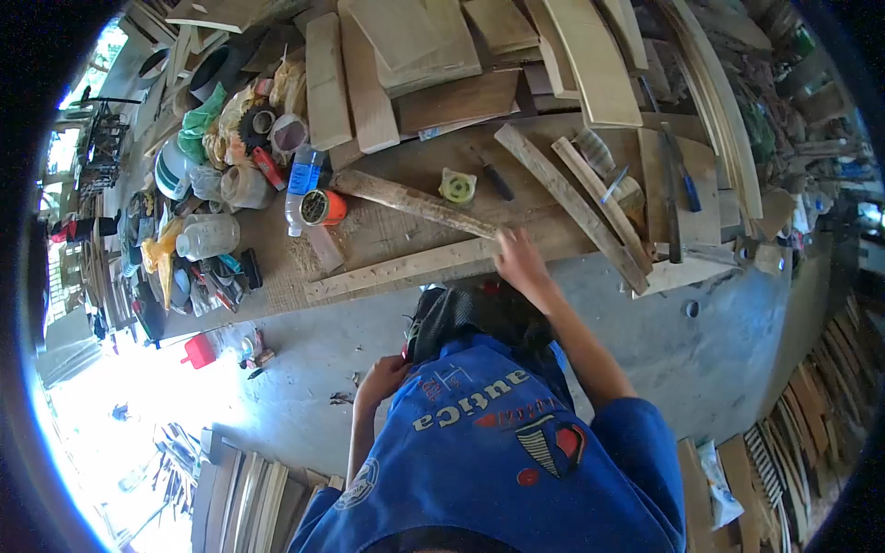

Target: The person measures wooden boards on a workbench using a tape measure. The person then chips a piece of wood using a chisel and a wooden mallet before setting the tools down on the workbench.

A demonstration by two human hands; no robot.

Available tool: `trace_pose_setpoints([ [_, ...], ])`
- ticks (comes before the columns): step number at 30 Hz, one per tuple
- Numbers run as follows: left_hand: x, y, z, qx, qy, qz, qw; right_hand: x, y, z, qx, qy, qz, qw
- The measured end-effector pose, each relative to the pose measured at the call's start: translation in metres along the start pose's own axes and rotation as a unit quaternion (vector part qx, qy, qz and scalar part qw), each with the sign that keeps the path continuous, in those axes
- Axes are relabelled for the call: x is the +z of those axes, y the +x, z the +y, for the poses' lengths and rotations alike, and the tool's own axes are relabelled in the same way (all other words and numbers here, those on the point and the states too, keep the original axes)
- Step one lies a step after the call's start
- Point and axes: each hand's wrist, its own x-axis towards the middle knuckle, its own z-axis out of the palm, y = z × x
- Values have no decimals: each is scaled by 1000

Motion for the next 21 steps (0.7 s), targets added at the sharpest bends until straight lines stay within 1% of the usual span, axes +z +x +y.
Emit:
trace_pose_setpoints([
  [1,11,0,-2,-3,6,7,1000,-7,24,-11,-38,-45,-19,998],
  [2,19,1,-1,-3,13,8,1000,4,43,-12,-43,-48,-9,998],
  [3,14,-8,24,-31,-22,-14,999,15,52,-12,-43,-52,1,998],
  [4,21,-8,25,-24,-16,-29,999,21,55,-19,-13,-93,-63,994],
  [5,28,-11,20,-25,-45,6,999,24,57,-21,15,-133,-125,983],
  [6,33,-13,13,-26,-76,43,996,27,53,-17,28,-139,-120,983],
  [8,35,-13,6,-18,-38,46,998,35,42,-15,-21,-117,-77,990],
  [9,34,-14,4,-27,-29,60,997,32,34,-11,-15,-118,-69,991],
  [10,31,-15,3,-38,-19,75,996,24,21,-4,-27,-83,-38,995],
  [11,22,-19,21,-31,-27,78,996,16,6,3,-38,-46,-8,998],
  [12,14,-17,28,-29,-18,76,997,7,-8,8,-22,-38,-9,999],
  [13,7,-13,35,-54,23,57,997,-4,-21,15,-7,-32,-9,999],
  [14,2,-9,38,-79,64,38,994,-11,-36,25,36,-3,-49,998],
  [15,-3,-1,31,-48,109,32,992,-16,-52,36,80,26,-88,993],
  [16,-9,3,31,-44,115,30,992,-20,-69,44,99,53,-92,989],
  [18,-20,16,37,-14,101,-27,994,-22,-99,59,147,113,-84,979],
  [19,-23,22,37,30,113,-15,993,-22,-116,64,177,147,-74,970],
  [20,-20,27,40,29,115,-16,993,-22,-134,67,218,169,-76,958],
  [21,-19,31,45,59,107,-1,993,-20,-145,70,247,192,-85,946],
])
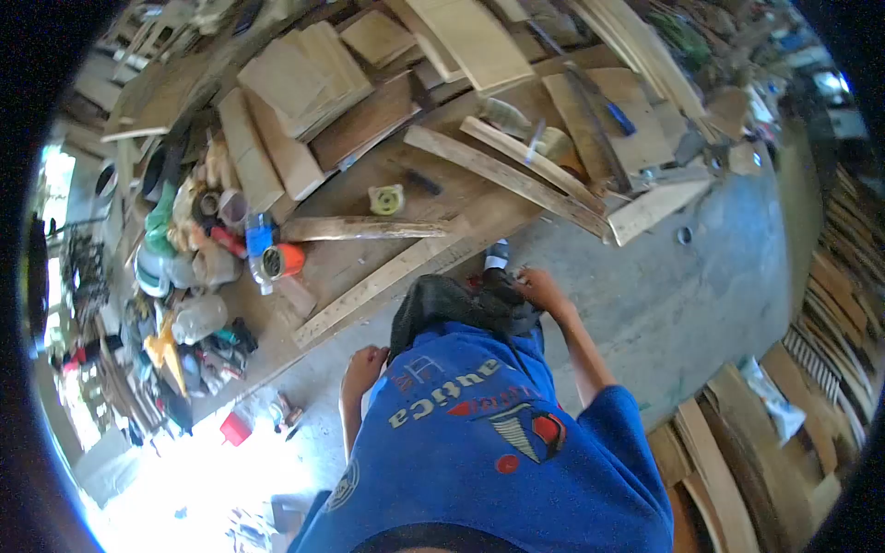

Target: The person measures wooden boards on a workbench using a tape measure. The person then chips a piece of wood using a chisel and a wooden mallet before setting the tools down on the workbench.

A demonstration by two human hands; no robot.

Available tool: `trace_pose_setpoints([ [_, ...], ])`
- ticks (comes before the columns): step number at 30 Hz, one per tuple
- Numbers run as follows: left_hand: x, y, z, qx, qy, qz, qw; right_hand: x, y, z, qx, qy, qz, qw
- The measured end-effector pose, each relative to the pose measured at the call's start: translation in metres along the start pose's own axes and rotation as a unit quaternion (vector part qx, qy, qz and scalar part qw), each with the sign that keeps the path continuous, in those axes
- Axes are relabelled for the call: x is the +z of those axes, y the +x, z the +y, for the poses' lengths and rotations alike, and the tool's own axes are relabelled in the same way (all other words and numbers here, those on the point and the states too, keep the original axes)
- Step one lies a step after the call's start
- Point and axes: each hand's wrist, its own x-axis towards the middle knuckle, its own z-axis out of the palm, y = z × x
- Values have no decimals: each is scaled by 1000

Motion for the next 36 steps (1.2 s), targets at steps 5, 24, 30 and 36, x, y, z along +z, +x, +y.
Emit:
trace_pose_setpoints([
  [5,18,44,-14,58,-40,30,997,15,-15,43,-6,98,-19,995],
  [24,-23,268,114,19,257,158,953,-73,-68,10,180,174,151,956],
  [30,-18,163,190,226,21,134,965,-131,-40,-90,-51,127,176,975],
  [36,13,83,234,229,-74,-40,970,-111,-11,-197,-335,-33,69,939],
])
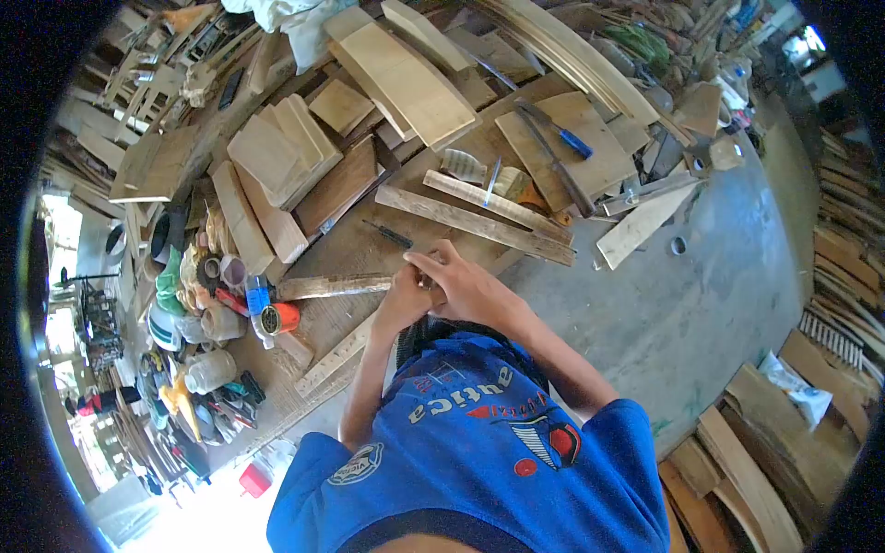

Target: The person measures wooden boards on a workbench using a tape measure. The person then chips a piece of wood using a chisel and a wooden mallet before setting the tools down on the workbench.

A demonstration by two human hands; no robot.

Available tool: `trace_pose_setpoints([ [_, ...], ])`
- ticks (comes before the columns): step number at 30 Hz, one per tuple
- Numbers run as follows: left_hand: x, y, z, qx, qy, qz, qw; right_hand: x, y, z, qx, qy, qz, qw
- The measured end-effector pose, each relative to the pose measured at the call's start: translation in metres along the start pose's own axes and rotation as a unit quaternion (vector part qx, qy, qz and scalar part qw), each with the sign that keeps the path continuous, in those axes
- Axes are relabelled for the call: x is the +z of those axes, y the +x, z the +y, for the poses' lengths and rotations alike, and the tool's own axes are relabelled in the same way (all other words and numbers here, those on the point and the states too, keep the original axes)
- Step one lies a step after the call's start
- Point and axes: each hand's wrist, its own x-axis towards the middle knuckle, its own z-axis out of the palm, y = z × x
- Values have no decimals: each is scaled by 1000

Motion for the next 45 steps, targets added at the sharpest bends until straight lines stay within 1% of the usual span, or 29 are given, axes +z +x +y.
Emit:
trace_pose_setpoints([
  [1,-1,-5,-4,-2,-4,5,1000,6,1,-4,57,20,-9,998],
  [3,-6,-15,-15,12,-180,-35,983,6,4,-7,35,10,11,999],
  [4,-9,-24,-19,10,-183,-29,983,9,6,-6,35,34,13,999],
  [5,-12,-33,-21,-10,-333,-21,943,11,8,-5,34,58,18,998],
  [6,-18,-40,-23,-27,-474,-14,880,12,7,-4,30,59,15,998],
  [8,-29,-46,-37,-21,-447,-33,894,14,-1,-3,184,296,-6,937],
  [9,-32,-48,-41,-16,-420,-57,905,18,-3,-2,183,296,-9,937],
  [10,-28,-50,-40,-11,-423,-23,906,23,-6,0,179,279,-4,943],
  [12,-25,-54,-45,-27,-427,-28,904,22,-7,1,174,259,-2,950],
  [14,-22,-55,-50,-40,-427,-31,903,14,-5,2,168,286,-85,940],
  [15,-17,-55,-51,-50,-420,-27,906,12,-4,1,167,287,-86,939],
  [17,-13,-57,-50,-61,-410,-23,910,7,-3,-1,154,173,-221,947],
  [18,-12,-58,-44,-52,-352,-26,934,13,-6,6,97,145,-233,957],
  [19,-12,-60,-38,-45,-294,-29,954,16,-11,9,99,146,-232,956],
  [20,-12,-64,-29,-31,-160,8,987,17,-15,9,115,162,-234,952],
  [21,-11,-67,-17,40,-146,73,986,17,-17,8,131,177,-236,946],
  [22,-12,-71,2,111,-134,138,975,18,-20,7,136,172,-238,946],
  [23,-26,-83,43,91,-286,79,951,19,-21,6,124,186,-228,948],
  [24,-41,-92,75,175,-493,-37,852,21,-24,7,114,197,-218,949],
  [25,-61,-108,117,127,-546,-99,822,52,-35,35,70,258,-166,949],
  [26,-71,-113,141,180,-672,-195,691,51,-38,32,81,247,-173,950],
  [27,-84,-114,161,300,-574,-230,727,47,-40,26,89,238,-181,950],
  [29,-90,-140,191,351,-560,-102,744,40,-35,16,93,220,-191,952],
  [30,-90,-130,188,363,-558,-104,739,36,-28,16,86,207,-189,956],
  [31,-91,-125,190,374,-558,-105,734,36,-30,14,97,193,-162,963],
  [33,-88,-123,190,364,-566,-111,731,24,-24,6,169,214,-216,937],
  [37,-91,-115,185,373,-561,-112,730,34,-27,12,165,192,-189,949],
  [39,-95,-108,184,392,-554,-110,727,36,-25,15,113,186,-180,959],
  [45,-99,-103,178,398,-556,-107,722,34,-16,10,163,217,-226,935],
])
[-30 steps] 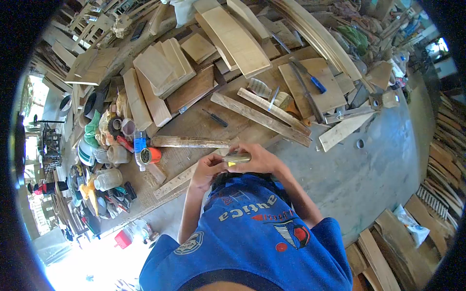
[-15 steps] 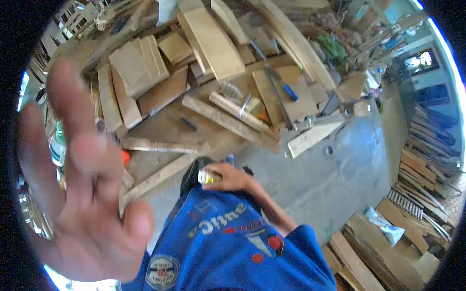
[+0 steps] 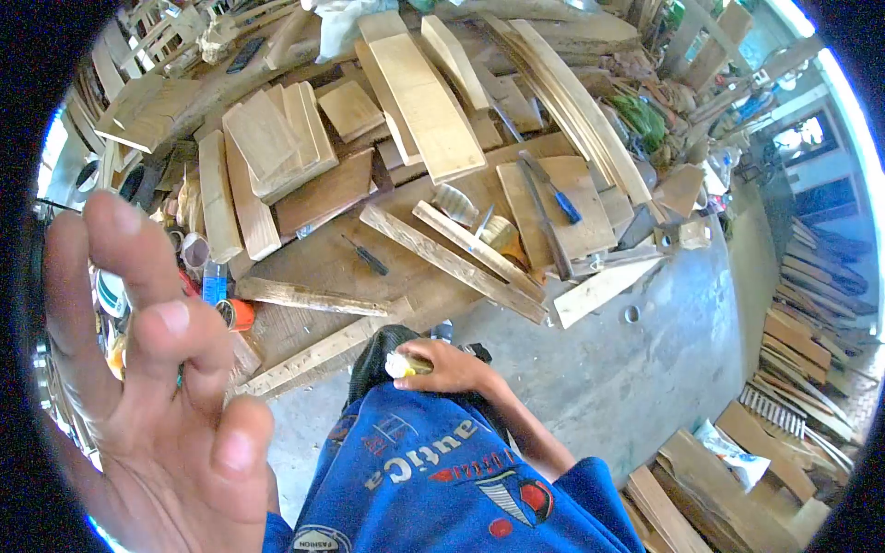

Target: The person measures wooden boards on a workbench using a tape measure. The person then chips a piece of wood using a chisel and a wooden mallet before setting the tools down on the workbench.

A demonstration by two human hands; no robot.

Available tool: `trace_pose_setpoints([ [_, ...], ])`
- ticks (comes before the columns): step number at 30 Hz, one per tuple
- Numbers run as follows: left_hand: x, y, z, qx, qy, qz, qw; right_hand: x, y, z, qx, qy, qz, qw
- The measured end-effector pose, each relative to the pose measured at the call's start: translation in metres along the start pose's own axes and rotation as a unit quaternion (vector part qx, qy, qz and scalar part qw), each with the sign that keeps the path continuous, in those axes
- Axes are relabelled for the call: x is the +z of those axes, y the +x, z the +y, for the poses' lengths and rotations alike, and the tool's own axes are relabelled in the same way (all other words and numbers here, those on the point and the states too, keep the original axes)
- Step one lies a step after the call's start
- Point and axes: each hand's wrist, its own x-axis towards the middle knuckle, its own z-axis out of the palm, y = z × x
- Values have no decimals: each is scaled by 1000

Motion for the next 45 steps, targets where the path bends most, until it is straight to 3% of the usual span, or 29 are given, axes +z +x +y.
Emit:
trace_pose_setpoints([
  [9,-10,2,3,12,2,-9,1000,1,4,8,-25,-60,-5,998],
  [10,-10,2,3,12,1,-7,1000,1,-4,-13,-22,-17,45,999],
  [15,-11,-2,8,9,9,1,1000,0,1,-5,4,-10,-19,1000],
  [20,1,-14,3,-5,-21,41,999,0,-2,-5,2,-52,11,999],
  [22,9,-25,7,-19,-27,76,997,4,3,9,-43,84,-17,995],
  [23,10,-22,11,-7,-14,65,998,2,5,15,-59,-7,-10,998],
  [24,7,-23,14,1,-4,64,998,-1,8,10,-70,-12,-18,997],
  [28,9,-32,27,22,13,77,997,-5,5,-5,47,-68,-56,995],
  [30,9,-33,26,24,14,77,997,-5,5,0,77,-12,-62,995],
  [45,-2,-32,4,22,-29,69,997,-1,9,-12,70,-18,-49,996],
])
